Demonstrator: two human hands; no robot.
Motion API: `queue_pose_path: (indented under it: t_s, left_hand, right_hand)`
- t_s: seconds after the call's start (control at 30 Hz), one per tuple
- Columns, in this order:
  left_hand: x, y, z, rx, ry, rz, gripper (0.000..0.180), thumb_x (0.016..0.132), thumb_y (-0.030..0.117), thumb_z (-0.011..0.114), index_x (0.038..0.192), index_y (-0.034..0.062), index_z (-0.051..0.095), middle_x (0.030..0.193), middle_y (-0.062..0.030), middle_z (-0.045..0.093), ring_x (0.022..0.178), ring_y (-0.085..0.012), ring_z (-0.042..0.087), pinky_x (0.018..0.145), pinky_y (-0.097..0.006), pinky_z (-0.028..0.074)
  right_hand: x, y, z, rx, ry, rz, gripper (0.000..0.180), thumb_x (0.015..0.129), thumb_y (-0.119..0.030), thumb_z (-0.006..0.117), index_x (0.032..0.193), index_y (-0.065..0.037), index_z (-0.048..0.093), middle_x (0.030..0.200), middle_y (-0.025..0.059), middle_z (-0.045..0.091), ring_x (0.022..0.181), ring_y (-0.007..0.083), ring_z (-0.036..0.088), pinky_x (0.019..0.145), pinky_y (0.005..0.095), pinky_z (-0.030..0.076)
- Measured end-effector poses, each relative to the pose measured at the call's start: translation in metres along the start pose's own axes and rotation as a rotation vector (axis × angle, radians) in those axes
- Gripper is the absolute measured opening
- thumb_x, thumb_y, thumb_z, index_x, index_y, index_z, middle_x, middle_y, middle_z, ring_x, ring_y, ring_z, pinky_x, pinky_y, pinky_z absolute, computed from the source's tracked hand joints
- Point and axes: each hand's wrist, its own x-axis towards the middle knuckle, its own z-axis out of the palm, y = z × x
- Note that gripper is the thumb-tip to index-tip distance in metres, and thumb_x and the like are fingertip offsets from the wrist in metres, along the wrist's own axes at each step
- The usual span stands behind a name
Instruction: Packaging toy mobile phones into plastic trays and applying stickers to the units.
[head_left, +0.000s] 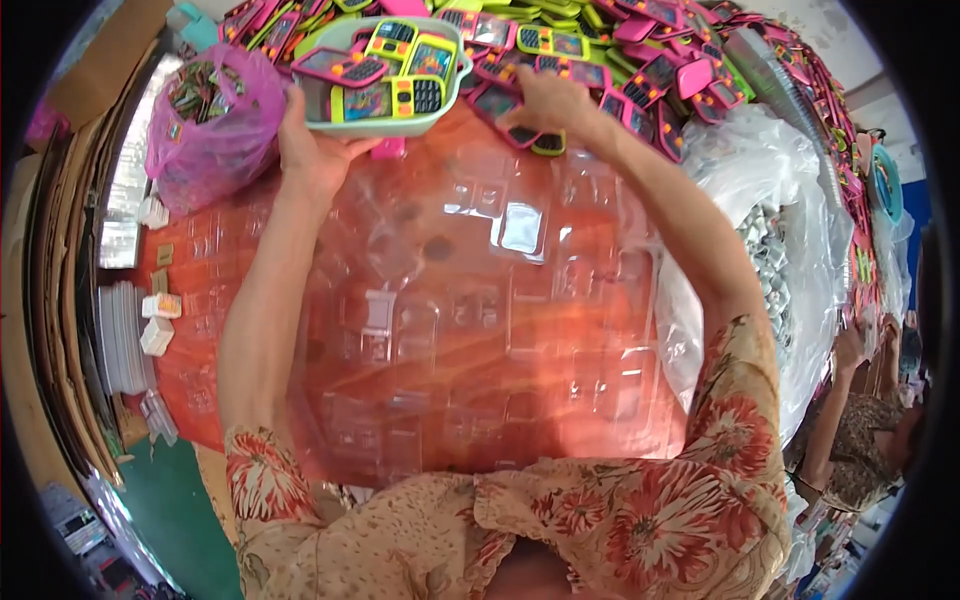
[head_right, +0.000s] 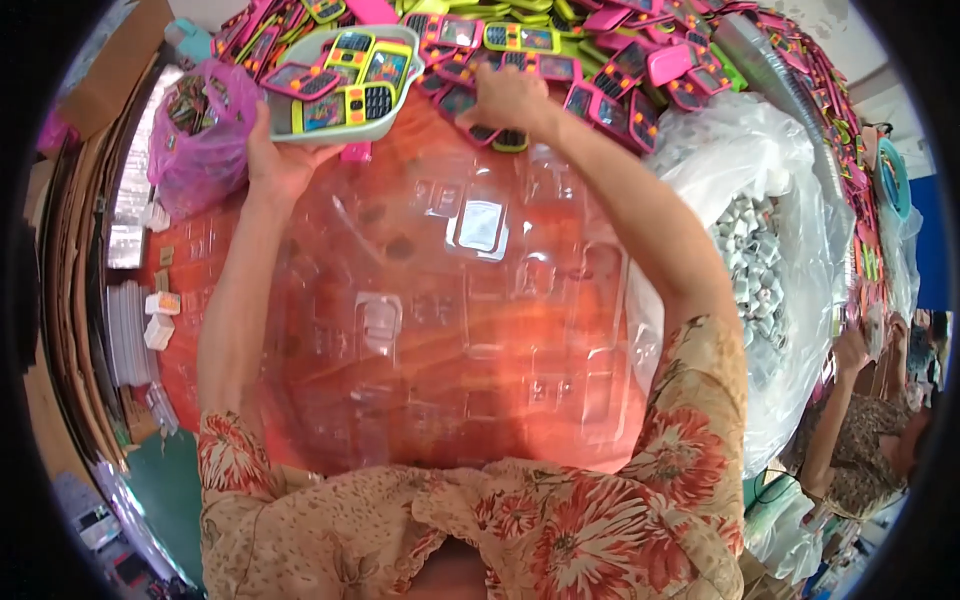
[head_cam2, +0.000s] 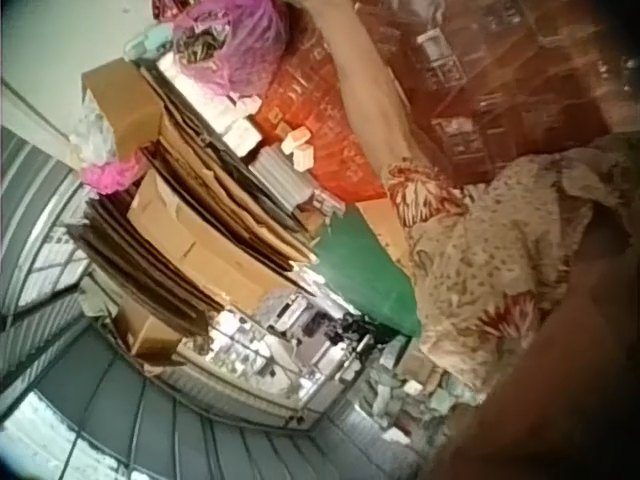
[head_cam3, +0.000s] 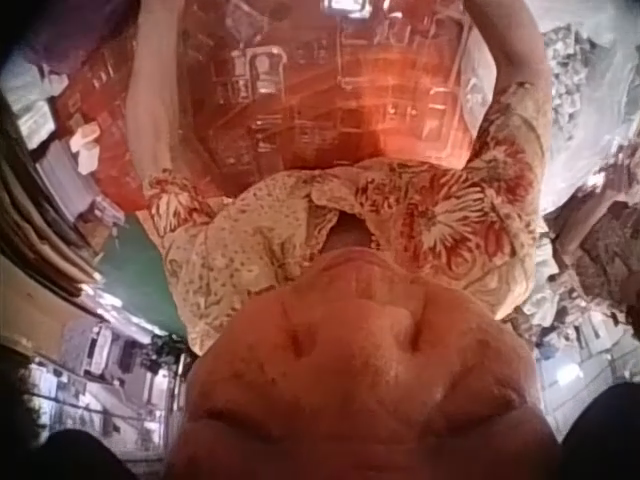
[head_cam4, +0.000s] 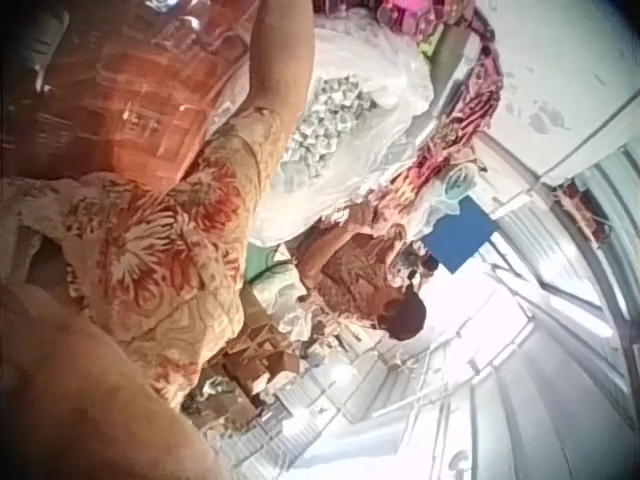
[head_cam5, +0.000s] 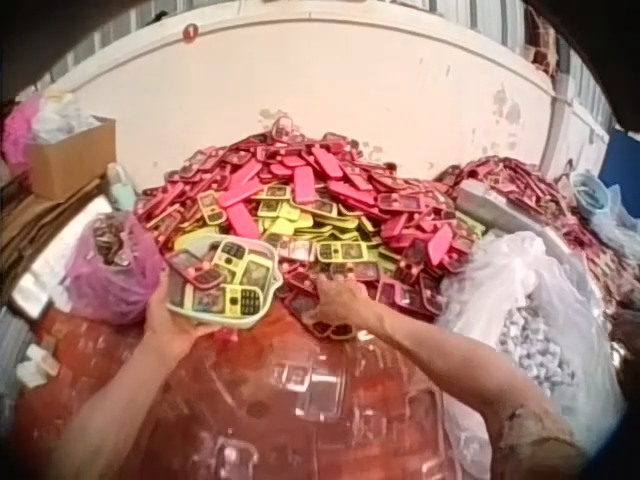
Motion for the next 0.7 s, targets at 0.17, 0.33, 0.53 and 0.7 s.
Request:
queue_pose_path:
  t_s: [0.17, 0.33, 0.53, 0.7]
  left_hand:
    - [-0.005, -0.001, -0.002, 0.031, -0.003, 0.004, 0.067, 0.078, 0.052, 0.042, 0.126, 0.0065, 0.025, 0.127, -0.0161, 0.031, 0.115, -0.0386, 0.030, 0.091, -0.060, 0.020]
    - [-0.009, -0.007, -0.003, 0.035, -0.013, -0.019, 0.066, 0.078, 0.053, 0.042, 0.124, 0.0070, 0.030, 0.122, -0.0159, 0.038, 0.111, -0.0375, 0.037, 0.089, -0.060, 0.024]
    - [-0.012, -0.012, 0.003, 0.041, -0.050, -0.046, 0.065, 0.077, 0.055, 0.040, 0.124, 0.0103, 0.031, 0.121, -0.0132, 0.041, 0.109, -0.0360, 0.040, 0.087, -0.059, 0.026]
    - [-0.020, -0.014, 0.016, 0.000, -0.054, -0.091, 0.063, 0.079, 0.056, 0.035, 0.124, 0.0121, 0.031, 0.122, -0.0126, 0.039, 0.111, -0.0358, 0.038, 0.089, -0.059, 0.023]
  right_hand:
    - [0.011, 0.009, 0.017, -0.181, 0.274, -0.154, 0.022, 0.073, -0.008, 0.045, 0.094, -0.002, 0.045, 0.086, 0.0209, 0.054, 0.078, 0.0362, 0.056, 0.059, 0.0413, 0.048]
    - [0.016, 0.021, 0.006, -0.056, 0.207, -0.069, 0.027, 0.070, -0.010, 0.049, 0.097, -0.005, 0.045, 0.087, 0.0189, 0.056, 0.078, 0.0331, 0.058, 0.064, 0.0417, 0.047]
    - [0.002, 0.008, -0.078, 0.463, 0.399, -0.110, 0.048, 0.059, -0.021, 0.064, 0.100, -0.001, 0.049, 0.076, 0.0159, 0.059, 0.071, 0.0239, 0.059, 0.065, 0.0322, 0.045]
    - [-0.020, -0.059, -0.118, 0.902, 0.200, -0.376, 0.050, 0.072, -0.017, 0.063, 0.114, -0.002, 0.040, 0.088, 0.0133, 0.059, 0.077, 0.0194, 0.056, 0.066, 0.0308, 0.045]
